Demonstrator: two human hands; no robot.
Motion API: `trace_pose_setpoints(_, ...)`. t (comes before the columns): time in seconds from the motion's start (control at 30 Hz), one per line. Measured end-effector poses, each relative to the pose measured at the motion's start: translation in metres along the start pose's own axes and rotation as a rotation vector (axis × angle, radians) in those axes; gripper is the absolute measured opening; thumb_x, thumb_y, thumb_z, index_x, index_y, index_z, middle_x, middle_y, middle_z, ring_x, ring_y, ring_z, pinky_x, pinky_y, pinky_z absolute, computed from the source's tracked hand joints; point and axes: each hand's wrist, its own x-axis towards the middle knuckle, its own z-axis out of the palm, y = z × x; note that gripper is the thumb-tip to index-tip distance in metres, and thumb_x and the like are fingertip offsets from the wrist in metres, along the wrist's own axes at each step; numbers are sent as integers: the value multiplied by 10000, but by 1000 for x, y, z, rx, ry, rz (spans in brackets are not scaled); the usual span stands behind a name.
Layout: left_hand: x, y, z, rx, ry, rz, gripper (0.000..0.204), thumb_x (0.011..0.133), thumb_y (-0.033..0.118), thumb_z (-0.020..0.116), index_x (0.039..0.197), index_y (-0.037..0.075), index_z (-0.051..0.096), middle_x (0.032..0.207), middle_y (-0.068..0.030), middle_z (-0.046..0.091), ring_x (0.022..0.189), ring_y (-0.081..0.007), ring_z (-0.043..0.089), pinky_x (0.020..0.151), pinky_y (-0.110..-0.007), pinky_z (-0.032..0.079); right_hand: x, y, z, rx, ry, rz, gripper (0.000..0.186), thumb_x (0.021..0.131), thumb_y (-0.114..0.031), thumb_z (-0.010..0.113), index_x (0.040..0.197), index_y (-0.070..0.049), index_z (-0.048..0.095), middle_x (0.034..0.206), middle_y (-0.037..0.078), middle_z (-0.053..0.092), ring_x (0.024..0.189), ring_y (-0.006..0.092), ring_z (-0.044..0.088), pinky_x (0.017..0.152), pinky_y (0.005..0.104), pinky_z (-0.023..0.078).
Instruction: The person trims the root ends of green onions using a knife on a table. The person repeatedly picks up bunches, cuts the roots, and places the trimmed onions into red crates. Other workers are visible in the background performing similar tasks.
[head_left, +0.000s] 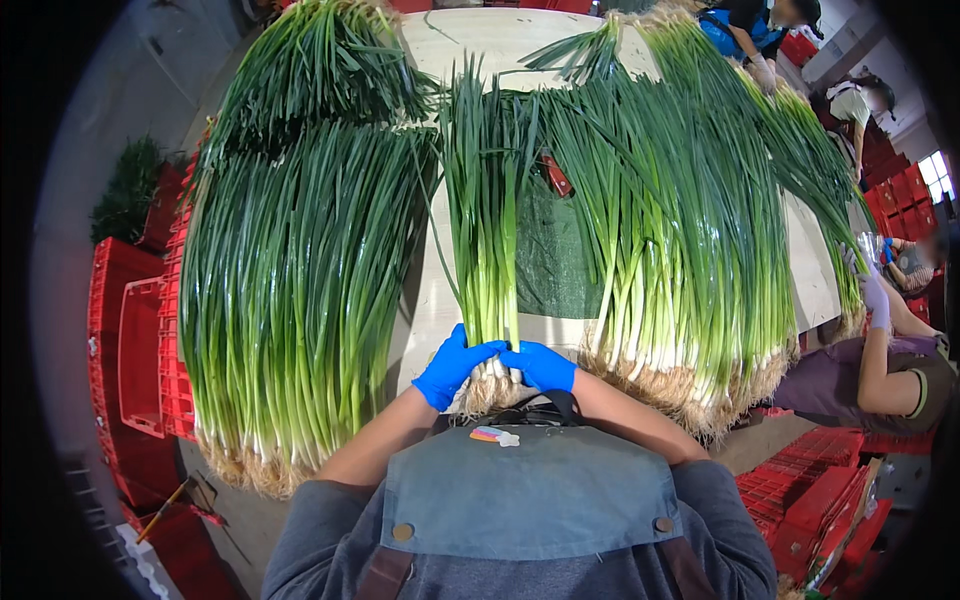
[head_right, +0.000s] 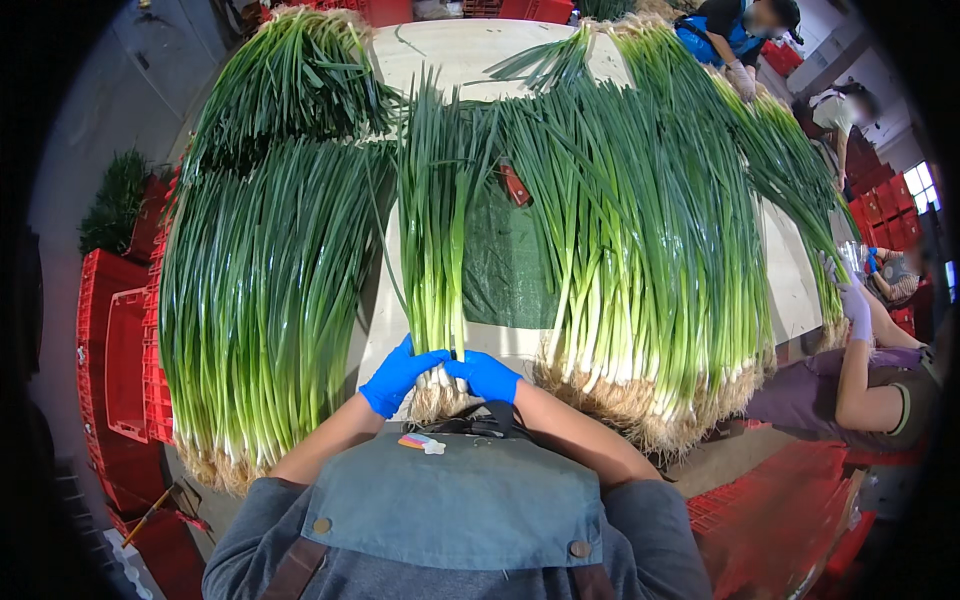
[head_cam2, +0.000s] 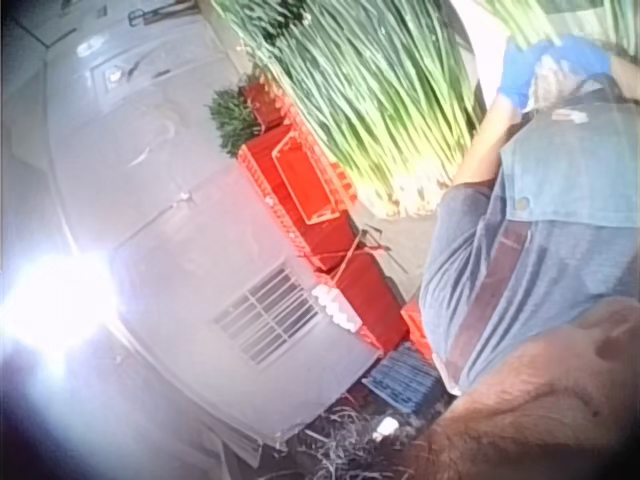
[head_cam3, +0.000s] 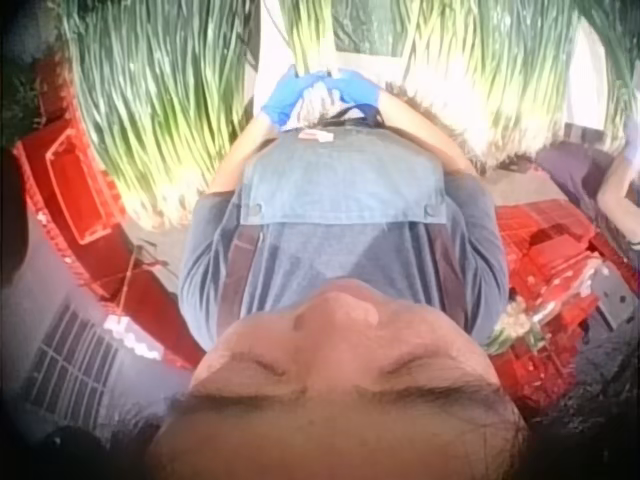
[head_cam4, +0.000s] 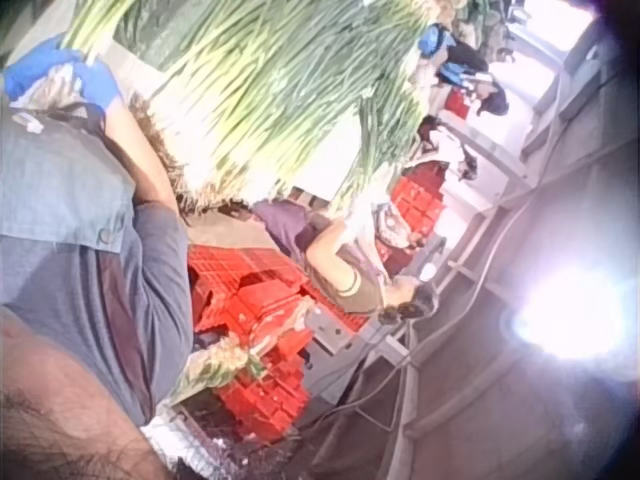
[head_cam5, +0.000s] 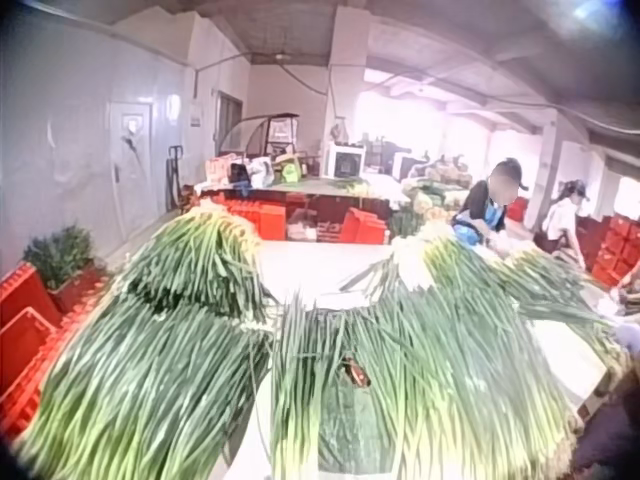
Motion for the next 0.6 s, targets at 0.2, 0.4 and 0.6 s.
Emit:
trace_pose_setpoints(0.2, 4, -23, -31, -224, -88, -235, 377, 841, 147, 597, 1173, -15, 519, 1039, -112, 607, 911, -185, 602, 816, -305, 485, 20, 51, -9, 637, -191, 236, 297, 890, -134, 492, 1169, -33, 499, 1039, 140, 596, 846, 246, 610, 732, 383, 518)
trace_pose_setpoints(0.4, -1, -23, -25, -271, -76, -204, 356, 818, 162, 614, 1115, -27, 559, 984, -110, 629, 882, -192, 615, 791, -309, 494, 0, 33, -2, 539, -154, 146, 438, 868, -58, 466, 1303, -69, 421, 1124, 131, 570, 902, 240, 615, 739, 398, 539)
trace_pose_setpoints(0.6, -9, -34, -38, 243, 160, -25, 419, 813, 161, 619, 1170, -28, 507, 999, -111, 607, 907, -199, 578, 843, -310, 442, 12, 55, -18, 449, -205, 83, 531, 857, -81, 526, 1358, -62, 351, 1139, 107, 560, 899, 187, 597, 759, 313, 513)
